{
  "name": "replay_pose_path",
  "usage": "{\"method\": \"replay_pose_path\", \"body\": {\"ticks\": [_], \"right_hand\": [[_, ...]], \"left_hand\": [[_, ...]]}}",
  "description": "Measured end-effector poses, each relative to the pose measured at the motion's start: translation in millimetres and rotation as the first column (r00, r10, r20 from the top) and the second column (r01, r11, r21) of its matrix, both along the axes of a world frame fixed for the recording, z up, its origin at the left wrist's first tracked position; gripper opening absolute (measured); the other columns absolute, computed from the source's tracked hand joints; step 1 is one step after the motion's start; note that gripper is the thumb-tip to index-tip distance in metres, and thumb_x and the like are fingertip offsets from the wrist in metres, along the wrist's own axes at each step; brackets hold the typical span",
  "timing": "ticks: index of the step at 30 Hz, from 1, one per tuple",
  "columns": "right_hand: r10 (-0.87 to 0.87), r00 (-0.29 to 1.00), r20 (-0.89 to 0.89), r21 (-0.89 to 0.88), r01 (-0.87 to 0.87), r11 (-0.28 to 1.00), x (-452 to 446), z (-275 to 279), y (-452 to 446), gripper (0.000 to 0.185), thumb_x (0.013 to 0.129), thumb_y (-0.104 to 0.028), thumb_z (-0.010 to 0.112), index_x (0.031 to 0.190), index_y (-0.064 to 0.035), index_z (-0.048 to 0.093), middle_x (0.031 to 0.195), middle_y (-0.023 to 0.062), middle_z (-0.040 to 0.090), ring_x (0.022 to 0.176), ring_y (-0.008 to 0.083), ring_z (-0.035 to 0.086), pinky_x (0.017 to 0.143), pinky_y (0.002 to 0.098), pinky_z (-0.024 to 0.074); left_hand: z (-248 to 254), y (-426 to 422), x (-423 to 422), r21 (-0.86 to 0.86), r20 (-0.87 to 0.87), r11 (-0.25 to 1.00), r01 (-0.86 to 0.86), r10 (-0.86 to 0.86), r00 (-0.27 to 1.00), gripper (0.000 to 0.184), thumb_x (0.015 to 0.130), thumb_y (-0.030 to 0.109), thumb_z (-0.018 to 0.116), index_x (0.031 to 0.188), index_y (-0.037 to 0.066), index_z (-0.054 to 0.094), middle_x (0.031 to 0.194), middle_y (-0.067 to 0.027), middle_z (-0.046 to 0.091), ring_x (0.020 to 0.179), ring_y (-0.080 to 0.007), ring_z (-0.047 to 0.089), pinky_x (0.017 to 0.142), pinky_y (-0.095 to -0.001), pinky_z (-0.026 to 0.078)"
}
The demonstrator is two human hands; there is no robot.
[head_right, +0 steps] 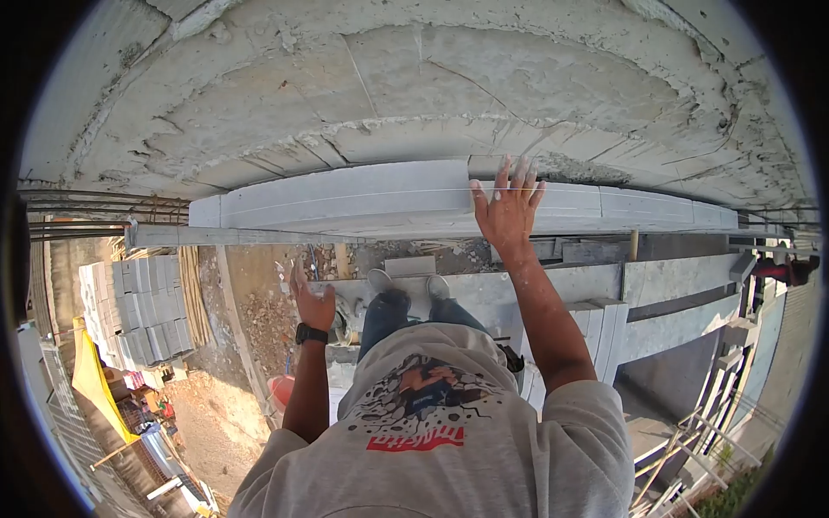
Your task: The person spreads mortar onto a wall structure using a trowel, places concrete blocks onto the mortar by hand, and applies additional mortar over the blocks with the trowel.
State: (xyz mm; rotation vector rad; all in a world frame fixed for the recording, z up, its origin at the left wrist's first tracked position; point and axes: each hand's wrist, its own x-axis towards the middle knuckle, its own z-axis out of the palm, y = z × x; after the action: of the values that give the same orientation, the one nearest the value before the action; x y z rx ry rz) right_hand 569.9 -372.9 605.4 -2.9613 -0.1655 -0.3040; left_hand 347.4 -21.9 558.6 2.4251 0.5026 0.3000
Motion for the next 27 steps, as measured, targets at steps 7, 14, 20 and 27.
{"method": "replay_pose_path", "body": {"ticks": [7, 14, 20, 27], "right_hand": [[0.175, 0.975, -0.137, 0.003, -0.176, 0.984, -27.1, 3.1, 8.0, 0.082, 0.094, -0.057, 0.055, 0.153, -0.0041, 0.032, 0.158, 0.0281, 0.025, 0.147, 0.0475, 0.020, 0.116, 0.0643, 0.0129], [0.515, 0.851, 0.099, 0.245, -0.522, 0.817, -52.6, 12.9, 26.0, 0.073, 0.090, -0.042, 0.067, 0.146, -0.0013, 0.042, 0.152, 0.0256, 0.035, 0.144, 0.0483, 0.023, 0.116, 0.0626, 0.0159], [0.845, 0.496, -0.198, 0.604, -0.617, 0.504, -116.7, -66.7, 46.4, 0.048, 0.090, -0.032, 0.068, 0.125, 0.0002, 0.062, 0.130, 0.0225, 0.059, 0.120, 0.0403, 0.057, 0.102, 0.0461, 0.0454], [0.828, 0.279, -0.486, 0.527, -0.662, 0.533, -115.5, -111.6, 60.9, 0.037, 0.091, -0.026, 0.067, 0.116, 0.0017, 0.064, 0.110, 0.0192, 0.067, 0.103, 0.0354, 0.065, 0.091, 0.0410, 0.0508]], "left_hand": [[64.2, -51.1, 91.8, 0.321, -0.037, 0.926, 0.198, -0.197, 0.980, 0.089, 0.074, 0.016, 0.065, 0.155, 0.008, 0.027, 0.154, -0.0259, 0.030, 0.142, -0.0456, 0.029, 0.116, -0.0550, 0.026], [49.3, -72.9, 55.9, 0.094, 0.015, 0.974, 0.207, -0.209, 0.978, 0.083, 0.079, 0.020, 0.067, 0.153, 0.008, 0.032, 0.153, -0.0211, 0.038, 0.141, -0.0435, 0.033, 0.117, -0.0499, 0.029], [-67.7, -69.6, -113.5, -0.304, -0.448, 0.891, -0.338, 0.180, 0.876, 0.072, 0.086, 0.032, 0.066, 0.148, 0.005, 0.040, 0.146, -0.0240, 0.047, 0.134, -0.0387, 0.045, 0.113, -0.0427, 0.036], [-140.1, -79.9, -321.6, -0.096, -0.764, 0.382, -0.919, 0.563, 0.313, 0.070, 0.080, 0.042, 0.075, 0.130, -0.004, 0.059, 0.130, -0.0248, 0.061, 0.121, -0.0358, 0.060, 0.103, -0.0402, 0.047]]}}
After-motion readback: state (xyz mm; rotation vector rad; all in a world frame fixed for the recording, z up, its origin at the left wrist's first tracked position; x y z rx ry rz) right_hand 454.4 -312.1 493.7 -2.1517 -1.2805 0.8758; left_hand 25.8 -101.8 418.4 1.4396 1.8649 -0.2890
